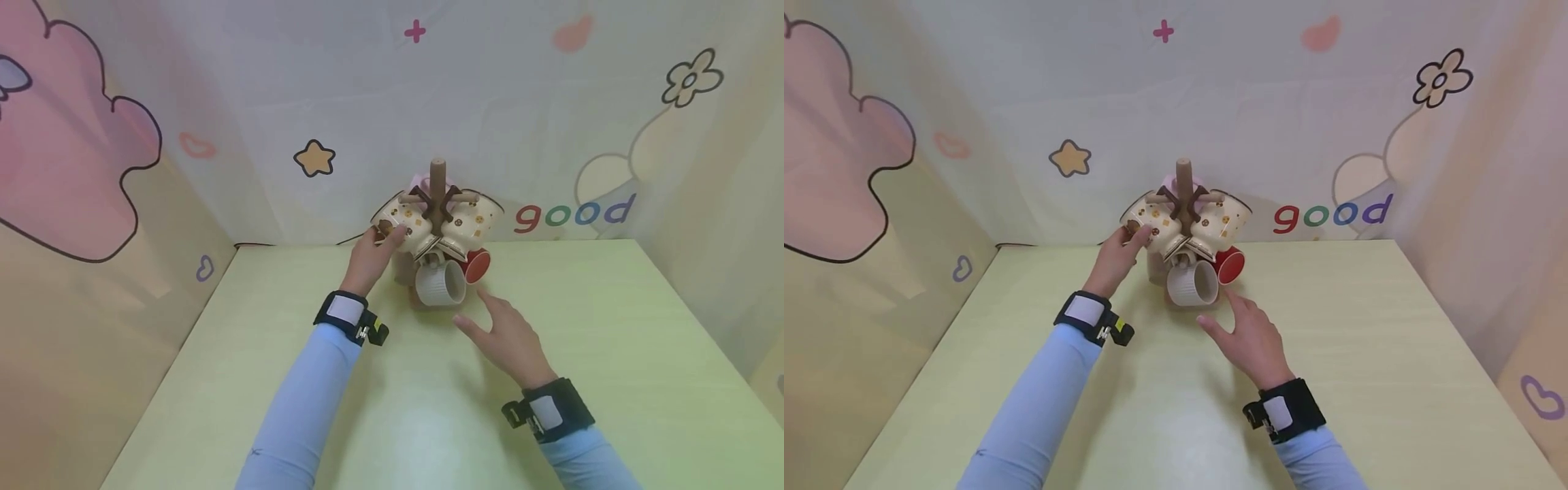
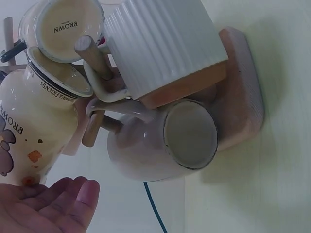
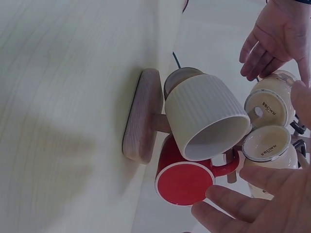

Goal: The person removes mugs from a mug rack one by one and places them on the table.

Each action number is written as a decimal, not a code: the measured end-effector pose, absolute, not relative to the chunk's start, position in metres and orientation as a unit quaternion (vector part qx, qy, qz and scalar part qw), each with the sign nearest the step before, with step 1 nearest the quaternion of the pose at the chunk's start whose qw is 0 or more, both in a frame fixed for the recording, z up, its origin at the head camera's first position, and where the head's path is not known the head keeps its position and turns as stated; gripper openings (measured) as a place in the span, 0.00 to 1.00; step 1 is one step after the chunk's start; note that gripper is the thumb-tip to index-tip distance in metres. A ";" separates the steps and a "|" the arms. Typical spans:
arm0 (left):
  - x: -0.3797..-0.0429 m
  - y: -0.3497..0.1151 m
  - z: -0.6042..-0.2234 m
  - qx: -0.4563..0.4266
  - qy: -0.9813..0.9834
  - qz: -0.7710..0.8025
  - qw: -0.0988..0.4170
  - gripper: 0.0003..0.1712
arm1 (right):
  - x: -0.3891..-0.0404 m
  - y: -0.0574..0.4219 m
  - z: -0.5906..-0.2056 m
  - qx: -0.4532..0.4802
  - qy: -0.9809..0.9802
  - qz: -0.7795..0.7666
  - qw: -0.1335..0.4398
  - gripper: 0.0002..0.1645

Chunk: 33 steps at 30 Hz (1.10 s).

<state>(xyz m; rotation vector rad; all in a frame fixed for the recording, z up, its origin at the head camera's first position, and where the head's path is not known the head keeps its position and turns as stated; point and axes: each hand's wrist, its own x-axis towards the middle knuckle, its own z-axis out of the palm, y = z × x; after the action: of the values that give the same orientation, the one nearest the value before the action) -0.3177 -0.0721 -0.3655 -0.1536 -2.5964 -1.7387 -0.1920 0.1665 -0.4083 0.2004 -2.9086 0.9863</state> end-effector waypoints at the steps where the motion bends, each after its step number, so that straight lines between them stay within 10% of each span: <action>1: -0.318 -0.072 -0.365 -0.047 -0.829 -0.558 0.007 0.47 | -0.192 0.167 -0.409 0.065 -0.945 0.320 0.033 0.52; 33: -0.326 -0.055 -0.365 -0.011 -0.701 -0.712 -0.031 0.49 | -0.190 0.171 -0.419 0.045 -0.945 0.322 0.028 0.52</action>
<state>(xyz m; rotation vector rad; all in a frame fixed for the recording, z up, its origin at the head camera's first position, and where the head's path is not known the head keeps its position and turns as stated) -0.3261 -0.0546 -0.3648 -0.0340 -2.2468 -2.2834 -0.1903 0.1712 -0.4194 0.1401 -2.9179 0.9944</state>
